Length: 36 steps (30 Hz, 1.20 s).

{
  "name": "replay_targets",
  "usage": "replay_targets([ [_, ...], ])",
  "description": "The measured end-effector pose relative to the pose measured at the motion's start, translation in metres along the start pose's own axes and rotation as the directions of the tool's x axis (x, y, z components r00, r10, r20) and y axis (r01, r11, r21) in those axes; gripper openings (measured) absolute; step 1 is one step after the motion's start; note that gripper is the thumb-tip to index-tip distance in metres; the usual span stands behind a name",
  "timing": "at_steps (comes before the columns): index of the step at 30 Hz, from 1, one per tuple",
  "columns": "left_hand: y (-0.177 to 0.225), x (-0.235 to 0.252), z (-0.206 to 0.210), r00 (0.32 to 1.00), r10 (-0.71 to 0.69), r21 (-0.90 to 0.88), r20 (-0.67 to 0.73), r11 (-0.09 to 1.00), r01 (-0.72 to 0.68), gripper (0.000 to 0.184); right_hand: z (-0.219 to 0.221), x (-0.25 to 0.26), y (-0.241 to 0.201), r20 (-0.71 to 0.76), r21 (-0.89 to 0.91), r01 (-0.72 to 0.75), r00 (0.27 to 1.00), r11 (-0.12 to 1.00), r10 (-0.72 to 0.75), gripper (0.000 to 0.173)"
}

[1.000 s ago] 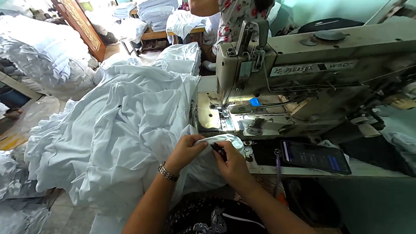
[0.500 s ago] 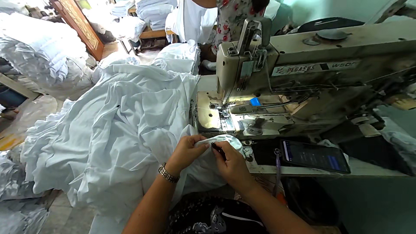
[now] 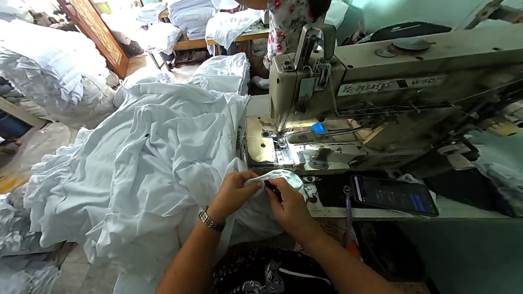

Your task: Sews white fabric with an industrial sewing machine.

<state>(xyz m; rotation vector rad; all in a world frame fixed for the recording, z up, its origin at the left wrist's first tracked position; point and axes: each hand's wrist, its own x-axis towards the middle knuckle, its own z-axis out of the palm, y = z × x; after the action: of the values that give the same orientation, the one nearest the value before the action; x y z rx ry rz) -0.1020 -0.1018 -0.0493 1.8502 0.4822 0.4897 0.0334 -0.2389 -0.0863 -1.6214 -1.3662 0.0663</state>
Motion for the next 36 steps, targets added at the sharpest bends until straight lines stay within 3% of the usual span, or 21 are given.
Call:
replay_targets([
  [7, -0.002, -0.001, 0.0, 1.0, 0.01, -0.015, 0.004, 1.0, -0.01, 0.012, 0.002, 0.0, 0.003, -0.044, 0.019, 0.03, 0.999, 0.999, -0.029, 0.021],
  [12, 0.004, -0.005, -0.008, 0.999, -0.022, -0.106, -0.033, 0.994, 0.019, 0.012, -0.024, 0.003, 0.012, -0.135, -0.07, -0.022, 0.991, 0.997, 0.013, 0.026],
  [16, 0.016, -0.012, -0.019, 0.993, 0.093, -0.104, -0.073, 0.99, -0.1, 0.012, -0.044, 0.001, 0.028, -0.165, -0.122, -0.142, 0.979, 0.982, 0.121, 0.04],
  [20, 0.028, -0.015, -0.028, 0.963, 0.24, 0.087, -0.125, 0.969, -0.231, 0.016, -0.047, 0.003, 0.031, -0.024, 0.216, -0.305, 0.948, 0.927, 0.318, 0.023],
  [23, 0.031, -0.018, -0.033, 0.93, 0.307, 0.285, -0.201, 0.927, -0.244, 0.02, -0.061, 0.012, 0.02, 0.117, 0.534, -0.356, 0.929, 0.767, 0.35, 0.012],
  [24, 0.031, -0.018, -0.034, 0.917, 0.323, 0.396, -0.233, 0.893, -0.214, 0.02, -0.066, 0.016, 0.019, 0.125, 0.568, -0.338, 0.937, 0.75, 0.327, 0.01],
  [27, 0.016, -0.015, -0.034, 0.92, 0.297, 0.648, -0.254, 0.759, -0.066, 0.023, -0.071, 0.028, 0.026, 0.03, 0.368, -0.189, 0.981, 0.91, 0.191, 0.012],
  [31, 0.007, -0.003, -0.03, 0.964, 0.158, 0.77, -0.212, 0.635, 0.066, 0.027, -0.065, 0.043, 0.029, 0.02, 0.239, -0.14, 0.99, 0.961, 0.139, 0.017],
  [36, 0.048, 0.016, -0.019, 0.928, 0.355, 0.8, -0.115, 0.586, -0.125, 0.03, -0.074, 0.053, 0.022, 0.123, 0.28, -0.14, 0.986, 0.95, 0.109, 0.027],
])
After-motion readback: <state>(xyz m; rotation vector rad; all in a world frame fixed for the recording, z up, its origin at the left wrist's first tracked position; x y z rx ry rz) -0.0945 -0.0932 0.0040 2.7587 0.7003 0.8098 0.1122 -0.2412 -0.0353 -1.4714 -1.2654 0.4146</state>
